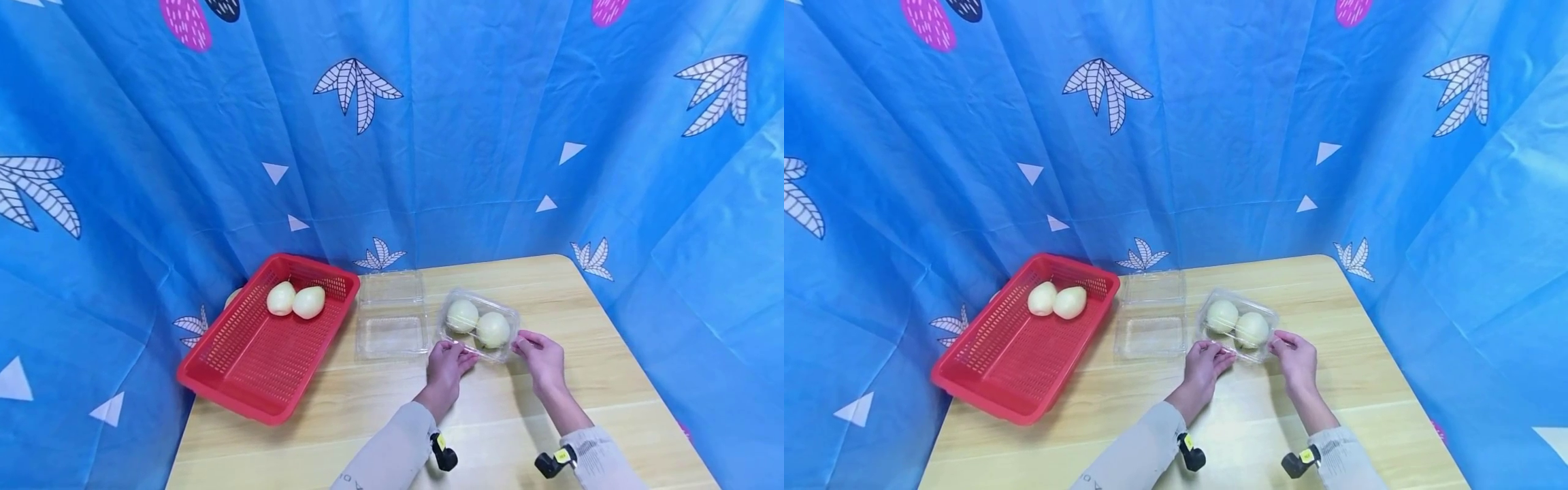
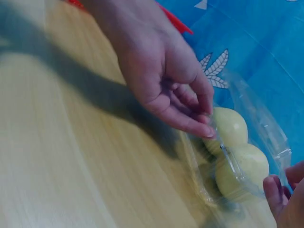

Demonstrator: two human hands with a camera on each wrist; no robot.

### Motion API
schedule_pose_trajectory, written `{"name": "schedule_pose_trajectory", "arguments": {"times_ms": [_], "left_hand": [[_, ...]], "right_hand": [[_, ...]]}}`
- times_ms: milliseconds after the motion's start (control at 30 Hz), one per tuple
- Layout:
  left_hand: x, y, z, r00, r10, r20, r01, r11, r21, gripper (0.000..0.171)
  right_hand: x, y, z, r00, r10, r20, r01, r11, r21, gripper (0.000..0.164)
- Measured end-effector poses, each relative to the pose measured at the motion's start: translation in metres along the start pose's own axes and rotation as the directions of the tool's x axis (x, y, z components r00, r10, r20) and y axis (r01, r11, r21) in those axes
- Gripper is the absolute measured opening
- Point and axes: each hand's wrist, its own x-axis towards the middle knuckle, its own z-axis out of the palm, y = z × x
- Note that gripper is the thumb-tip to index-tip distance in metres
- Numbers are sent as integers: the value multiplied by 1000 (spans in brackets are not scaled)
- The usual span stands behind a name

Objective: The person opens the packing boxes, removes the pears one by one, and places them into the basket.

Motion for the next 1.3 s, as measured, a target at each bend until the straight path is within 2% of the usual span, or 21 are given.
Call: {"name": "schedule_pose_trajectory", "arguments": {"times_ms": [67, 133, 233, 367, 467, 600, 767, 867, 933, 1000, 1100, 1300], "left_hand": [[-1, 1, 0, 1000, -4, -9, 4, 1000, -4, 13], [-1, 1, 0, 1000, 0, -7, 0, 1000, 2, 14], [-2, 3, 0, 1000, 12, -5, -12, 1000, 2, 15], [-2, 4, 0, 1000, 16, -11, -16, 1000, 2, 16], [-2, 4, 0, 1000, 13, -18, -13, 1000, 4, 17], [-1, 3, 0, 1000, 16, -15, -16, 1000, 4, 17], [1, 2, -2, 1000, 11, -4, -11, 1000, -10, 18], [2, 2, -3, 1000, 0, 21, 0, 1000, -3, 18], [1, 2, -4, 999, -12, 34, 12, 1000, 1, 18], [1, 2, -4, 999, -19, 41, 19, 1000, 5, 19], [-1, 3, -5, 999, -26, 46, 26, 1000, 7, 19], [-3, 3, -5, 998, -30, 49, 30, 1000, -1, 19]], "right_hand": [[0, 0, 0, 998, -50, -26, 47, 994, -96, 39], [1, 1, 0, 994, -105, -37, 95, 973, -210, 36], [2, 3, 0, 981, -191, -34, 167, 919, -357, 33], [3, 5, 1, 942, -334, -17, 287, 835, -470, 29], [4, 6, 2, 892, -450, 26, 397, 757, -519, 29], [8, 9, 4, 823, -560, 98, 508, 647, -569, 32], [16, 13, 3, 732, -669, 133, 591, 526, -611, 32], [23, 11, 1, 663, -734, 147, 638, 451, -624, 25], [28, 10, 0, 631, -759, 164, 659, 411, -630, 19], [31, 10, -1, 613, -768, 186, 673, 384, -632, 15], [34, 9, -3, 601, -774, 200, 679, 362, -639, 16], [38, 9, -7, 596, -775, 207, 686, 358, -633, 29]]}}
